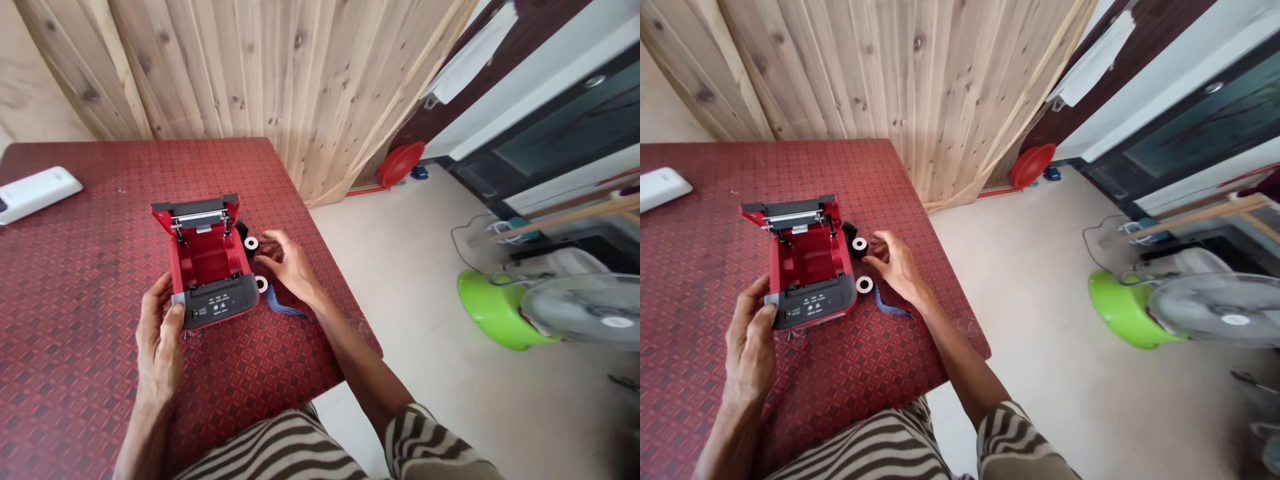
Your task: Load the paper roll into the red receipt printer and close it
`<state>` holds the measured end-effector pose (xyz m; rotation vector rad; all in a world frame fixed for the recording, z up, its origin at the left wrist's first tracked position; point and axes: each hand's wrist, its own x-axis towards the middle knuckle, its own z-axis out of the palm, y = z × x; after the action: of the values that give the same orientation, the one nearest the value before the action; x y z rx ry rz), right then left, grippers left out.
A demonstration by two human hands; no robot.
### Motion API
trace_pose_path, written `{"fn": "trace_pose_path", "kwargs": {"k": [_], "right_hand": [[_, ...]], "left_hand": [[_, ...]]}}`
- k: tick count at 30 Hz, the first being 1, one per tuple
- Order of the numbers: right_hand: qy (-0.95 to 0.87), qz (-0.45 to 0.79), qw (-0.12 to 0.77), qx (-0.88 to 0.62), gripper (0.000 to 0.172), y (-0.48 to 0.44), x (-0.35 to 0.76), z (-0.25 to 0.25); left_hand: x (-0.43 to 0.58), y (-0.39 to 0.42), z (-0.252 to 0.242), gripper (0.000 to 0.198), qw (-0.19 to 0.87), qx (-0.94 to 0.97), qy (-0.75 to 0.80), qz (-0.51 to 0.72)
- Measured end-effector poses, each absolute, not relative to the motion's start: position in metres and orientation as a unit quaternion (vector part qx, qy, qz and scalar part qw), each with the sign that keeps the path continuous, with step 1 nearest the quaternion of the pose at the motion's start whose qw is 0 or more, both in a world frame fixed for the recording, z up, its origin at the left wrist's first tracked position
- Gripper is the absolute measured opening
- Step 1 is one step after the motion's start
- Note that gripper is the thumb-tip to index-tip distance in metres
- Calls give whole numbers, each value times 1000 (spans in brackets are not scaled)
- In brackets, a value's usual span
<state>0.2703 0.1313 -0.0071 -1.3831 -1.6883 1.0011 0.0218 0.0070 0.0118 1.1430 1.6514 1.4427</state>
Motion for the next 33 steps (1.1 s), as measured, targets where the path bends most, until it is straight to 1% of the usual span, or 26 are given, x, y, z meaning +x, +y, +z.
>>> {"fn": "trace_pose_path", "kwargs": {"k": [3,4,5,7,9,12,14,17,19,21,23,25,27,28,33], "right_hand": [[-655,393,342,-547,22,112,294,0],[-661,404,328,-540,20,105,299,3],[-670,416,313,-529,21,98,302,5],[-687,437,291,-502,32,88,301,6],[-701,444,286,-479,37,83,293,3],[-709,436,301,-466,27,82,281,-2],[-702,434,321,-464,23,80,281,3],[-711,404,364,-445,26,80,285,33],[-756,351,370,-411,29,84,282,61],[-820,292,332,-363,34,93,269,85],[-880,223,253,-334,30,105,245,100],[-921,156,151,-324,24,115,219,103],[-938,110,60,-323,25,123,196,99],[-941,95,29,-323,25,125,187,96],[-932,85,-34,-351,26,134,171,91]], "left_hand": [[23,7,11,56,323,436,639,546],[23,7,11,55,320,435,642,545],[23,7,11,54,316,435,643,545],[23,7,11,52,310,438,642,548],[24,7,11,51,307,439,640,551],[25,8,11,50,306,442,640,549],[25,7,11,51,309,444,637,549],[24,6,11,55,319,447,631,548],[24,6,11,57,326,444,634,543],[25,6,12,59,330,437,640,539],[26,6,14,60,330,434,643,538],[26,6,16,60,329,435,643,538],[26,6,16,60,333,439,640,536],[26,5,16,59,337,439,638,535],[26,4,15,59,343,435,636,537]]}}
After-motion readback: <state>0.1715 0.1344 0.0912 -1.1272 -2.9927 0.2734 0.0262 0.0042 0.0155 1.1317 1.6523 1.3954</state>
